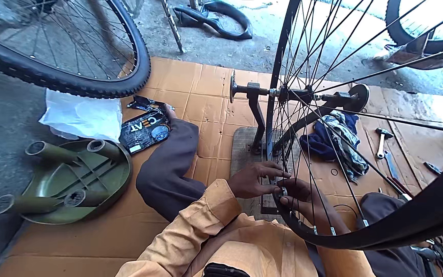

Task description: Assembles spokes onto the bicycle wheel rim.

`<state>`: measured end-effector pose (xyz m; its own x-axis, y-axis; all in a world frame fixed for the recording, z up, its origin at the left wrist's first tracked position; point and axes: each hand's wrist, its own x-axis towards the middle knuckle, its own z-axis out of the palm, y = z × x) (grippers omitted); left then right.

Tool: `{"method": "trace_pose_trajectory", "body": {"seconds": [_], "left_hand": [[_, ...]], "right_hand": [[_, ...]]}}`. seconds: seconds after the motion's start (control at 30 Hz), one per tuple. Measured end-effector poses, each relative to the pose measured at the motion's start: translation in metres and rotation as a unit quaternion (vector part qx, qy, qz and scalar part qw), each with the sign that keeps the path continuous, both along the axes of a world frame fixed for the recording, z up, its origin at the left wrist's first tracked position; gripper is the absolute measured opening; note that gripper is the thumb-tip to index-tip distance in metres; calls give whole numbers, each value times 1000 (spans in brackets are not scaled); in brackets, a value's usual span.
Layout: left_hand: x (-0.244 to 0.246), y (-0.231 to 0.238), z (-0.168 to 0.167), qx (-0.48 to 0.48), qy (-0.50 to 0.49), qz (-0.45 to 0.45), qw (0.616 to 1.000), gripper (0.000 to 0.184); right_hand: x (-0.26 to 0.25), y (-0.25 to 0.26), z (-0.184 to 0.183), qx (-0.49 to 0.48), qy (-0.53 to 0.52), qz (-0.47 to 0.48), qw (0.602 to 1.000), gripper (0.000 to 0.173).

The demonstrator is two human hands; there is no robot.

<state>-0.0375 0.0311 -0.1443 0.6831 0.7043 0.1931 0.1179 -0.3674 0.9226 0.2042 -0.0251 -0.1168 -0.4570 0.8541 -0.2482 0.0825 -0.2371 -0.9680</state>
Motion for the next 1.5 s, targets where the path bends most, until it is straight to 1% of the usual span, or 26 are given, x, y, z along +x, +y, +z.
{"method": "trace_pose_trajectory", "body": {"seconds": [0.07, 0.13, 0.17, 0.2, 0.23, 0.3, 0.33, 0.4, 0.43, 0.57, 0.63, 0.7, 0.8, 0.83, 0.9, 0.97, 1.03, 1.1, 1.17, 1.23, 1.27, 1.3, 1.37, 1.43, 1.5], "left_hand": [[-2, 0, 0, -37, -39, 15, 998, 32], [0, -2, 1, -71, -55, 100, 991, 21], [3, -3, 4, -85, -47, 155, 983, 17], [6, -4, 6, -99, -33, 196, 975, 17], [7, -5, 8, -113, -21, 216, 970, 22], [10, -6, 10, -134, -4, 203, 970, 35], [11, -6, 8, -135, 3, 190, 973, 36], [15, -7, 3, -131, 16, 171, 976, 34], [16, -7, 1, -132, 18, 168, 977, 32], [18, -4, -5, -136, -8, 188, 973, 24], [18, -4, -1, -135, -25, 188, 973, 20], [18, -7, 7, -136, -34, 177, 974, 18], [16, -10, 11, -119, -31, 155, 980, 21], [16, -12, 10, -113, -26, 153, 981, 22], [17, -16, 9, -111, -12, 154, 982, 26], [18, -19, 9, -113, -1, 149, 982, 30], [19, -19, 8, -116, 4, 132, 984, 35], [19, -18, 9, -121, 3, 114, 986, 37], [17, -16, 10, -128, -3, 89, 988, 36], [15, -13, 9, -142, -4, 52, 988, 30], [14, -11, 10, -146, 5, 36, 989, 26], [13, -10, 11, -144, 22, 26, 989, 26], [17, -10, 16, -139, 64, 40, 987, 37], [25, -9, 19, -113, 111, 73, 985, 44], [36, -12, 20, -80, 167, 120, 975, 45]], "right_hand": [[0, 3, 0, 12, 12, 1, 1000, 41], [-4, 7, 5, 11, 34, 2, 999, 41], [-10, 8, 13, -3, 24, -19, 1000, 39], [-18, 8, 22, -16, -3, -49, 999, 36], [-26, 9, 32, -26, -29, -72, 997, 30], [-26, 9, 36, -21, -52, -79, 995, 25], [-19, 9, 31, -6, -52, -61, 997, 25], [3, 9, 13, 31, -50, -27, 998, 29], [11, 9, 10, 42, -44, -28, 998, 30], [25, 5, 14, 80, -33, -97, 991, 27], [26, 2, 15, 86, -66, -117, 987, 29], [17, -1, 16, 98, -109, -100, 984, 29], [6, -1, -5, 139, -125, -71, 980, 27], [3, -3, -7, 127, -112, -66, 983, 27], [-6, -3, 1, 86, -87, -72, 990, 26], [-12, 0, 12, 64, -102, -82, 989, 25], [-14, 1, 20, 59, -113, -83, 988, 25], [-11, 0, 20, 70, -113, -78, 988, 27], [-12, -1, 20, 67, -113, -73, 989, 27], [-13, -2, 20, 55, -106, -69, 990, 30], [-12, -2, 19, 56, -108, -62, 991, 34], [-12, -2, 16, 63, -113, -55, 990, 38], [-14, -2, 15, 71, -128, -52, 988, 40], [-15, -1, 6, 93, -156, -59, 982, 37], [-14, 1, -3, 99, -184, -70, 975, 31]]}}
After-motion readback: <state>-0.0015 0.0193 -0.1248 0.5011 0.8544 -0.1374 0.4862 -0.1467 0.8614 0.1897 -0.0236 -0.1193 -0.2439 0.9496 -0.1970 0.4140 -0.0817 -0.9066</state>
